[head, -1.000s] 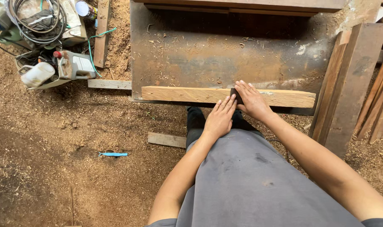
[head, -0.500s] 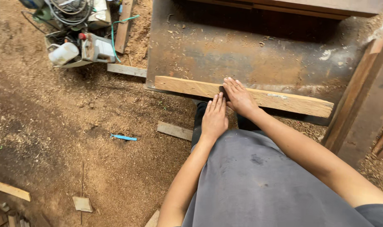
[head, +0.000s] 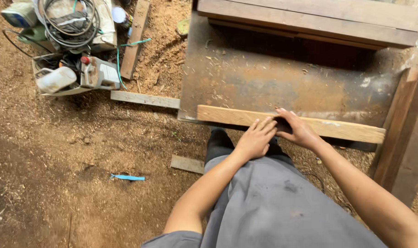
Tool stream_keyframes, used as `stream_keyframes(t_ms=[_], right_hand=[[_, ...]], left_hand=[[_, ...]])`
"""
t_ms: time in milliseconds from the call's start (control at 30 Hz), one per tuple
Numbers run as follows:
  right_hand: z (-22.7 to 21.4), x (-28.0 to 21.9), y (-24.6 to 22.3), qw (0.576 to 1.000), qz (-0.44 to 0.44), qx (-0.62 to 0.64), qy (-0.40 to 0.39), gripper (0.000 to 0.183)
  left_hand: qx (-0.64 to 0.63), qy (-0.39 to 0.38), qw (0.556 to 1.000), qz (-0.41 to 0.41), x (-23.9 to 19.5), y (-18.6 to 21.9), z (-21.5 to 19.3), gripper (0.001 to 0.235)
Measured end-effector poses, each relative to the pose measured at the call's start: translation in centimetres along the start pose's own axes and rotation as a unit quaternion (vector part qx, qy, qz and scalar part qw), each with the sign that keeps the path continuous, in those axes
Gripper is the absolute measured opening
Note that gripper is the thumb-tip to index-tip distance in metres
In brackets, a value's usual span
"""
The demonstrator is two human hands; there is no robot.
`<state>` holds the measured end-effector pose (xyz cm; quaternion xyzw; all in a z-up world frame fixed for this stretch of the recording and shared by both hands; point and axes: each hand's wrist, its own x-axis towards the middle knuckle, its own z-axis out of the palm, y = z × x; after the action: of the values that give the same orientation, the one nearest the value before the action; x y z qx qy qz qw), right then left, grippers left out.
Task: The person sands a long wooden plank on a metal workbench using a sanding block. They repeatedly rub the block along the length of the plank, flipping it over to sand both sides and edges. The person continues this process for the duration of the clip.
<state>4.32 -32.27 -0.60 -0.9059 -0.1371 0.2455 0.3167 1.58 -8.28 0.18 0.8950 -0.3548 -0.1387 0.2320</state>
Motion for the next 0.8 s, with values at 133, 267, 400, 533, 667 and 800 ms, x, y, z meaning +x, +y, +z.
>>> stream_keyframes(t_ms=[133, 267, 400, 533, 667, 800], right_hand=[[-0.8, -0.9, -2.5, 1.0, 0.002, -0.018, 0.024, 0.084], [-0.9, -1.3, -3.8, 0.997, 0.056, -0.024, 0.041, 0.08], [3.0, 2.2, -5.6, 0.997, 0.031, -0.075, 0.012, 0.089], [5.8, 5.0, -7.4, 0.993, -0.042, -0.104, 0.037, 0.087], [8.3, 8.0, -8.9, 0.99, -0.066, -0.121, 0.035, 0.084], [11.5, 12.7, -11.4, 0.98, -0.114, -0.155, 0.055, 0.07]], left_hand=[[0.01, -0.04, 0.997, 0.067, -0.1, -1.7, -1.5, 0.075], [-0.054, -0.017, 0.995, 0.084, -0.3, -2.1, -2.4, 0.076], [-0.064, -0.022, 0.996, 0.051, -1.1, -4.4, -3.2, 0.082], [-0.027, -0.064, 0.997, -0.014, -3.0, -6.5, -4.4, 0.087], [0.002, -0.031, 0.997, -0.071, -5.3, -7.3, -5.1, 0.084], [-0.003, 0.001, 0.985, -0.171, -7.1, -8.6, -6.7, 0.084]])
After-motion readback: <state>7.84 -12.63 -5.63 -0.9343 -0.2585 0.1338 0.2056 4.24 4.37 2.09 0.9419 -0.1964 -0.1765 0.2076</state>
